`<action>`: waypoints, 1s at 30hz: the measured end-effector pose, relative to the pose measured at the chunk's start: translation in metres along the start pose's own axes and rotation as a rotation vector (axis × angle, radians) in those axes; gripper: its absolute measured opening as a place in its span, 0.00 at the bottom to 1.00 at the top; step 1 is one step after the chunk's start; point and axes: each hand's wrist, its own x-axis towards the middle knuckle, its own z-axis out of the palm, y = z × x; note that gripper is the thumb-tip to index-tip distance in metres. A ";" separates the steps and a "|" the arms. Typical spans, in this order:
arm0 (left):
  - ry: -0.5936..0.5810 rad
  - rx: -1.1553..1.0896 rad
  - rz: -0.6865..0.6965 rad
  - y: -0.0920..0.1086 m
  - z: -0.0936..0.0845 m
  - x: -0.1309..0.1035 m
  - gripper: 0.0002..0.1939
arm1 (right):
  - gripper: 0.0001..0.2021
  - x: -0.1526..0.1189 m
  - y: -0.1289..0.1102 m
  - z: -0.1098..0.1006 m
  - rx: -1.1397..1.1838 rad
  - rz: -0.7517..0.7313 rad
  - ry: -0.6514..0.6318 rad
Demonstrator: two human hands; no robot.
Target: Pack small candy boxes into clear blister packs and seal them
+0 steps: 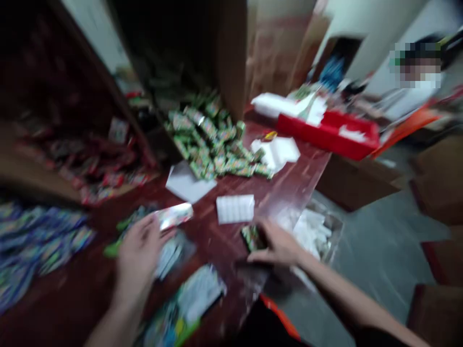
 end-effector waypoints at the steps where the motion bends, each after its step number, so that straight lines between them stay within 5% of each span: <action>1: 0.041 -0.076 -0.119 -0.007 -0.003 -0.027 0.20 | 0.51 0.003 0.009 -0.009 0.003 -0.079 -0.042; 5: -0.025 -0.243 -0.375 -0.032 0.033 -0.094 0.26 | 0.47 0.019 0.042 -0.004 0.005 -0.270 -0.258; 8: -0.121 -0.157 -0.406 -0.039 0.051 -0.116 0.22 | 0.43 0.017 0.045 0.006 -0.016 -0.277 -0.228; 11: -0.308 0.098 -0.321 -0.028 0.038 -0.139 0.28 | 0.42 0.007 0.047 0.007 -0.035 -0.247 -0.158; 14: -0.521 0.532 -0.045 -0.005 0.015 -0.153 0.37 | 0.41 -0.002 0.057 0.006 -0.048 -0.240 -0.132; 18: -0.925 0.920 0.364 0.006 0.013 -0.114 0.44 | 0.41 -0.007 0.064 0.011 -0.042 -0.255 -0.129; 22: -1.325 0.995 0.528 -0.015 0.041 -0.049 0.47 | 0.42 -0.009 0.058 0.015 -0.024 -0.277 -0.130; 25: -1.314 1.015 0.568 -0.024 0.064 -0.031 0.36 | 0.42 -0.011 0.054 0.016 -0.010 -0.266 -0.121; 30: -1.076 1.056 0.558 -0.025 0.077 -0.050 0.33 | 0.51 -0.004 0.045 0.022 0.017 -0.256 -0.105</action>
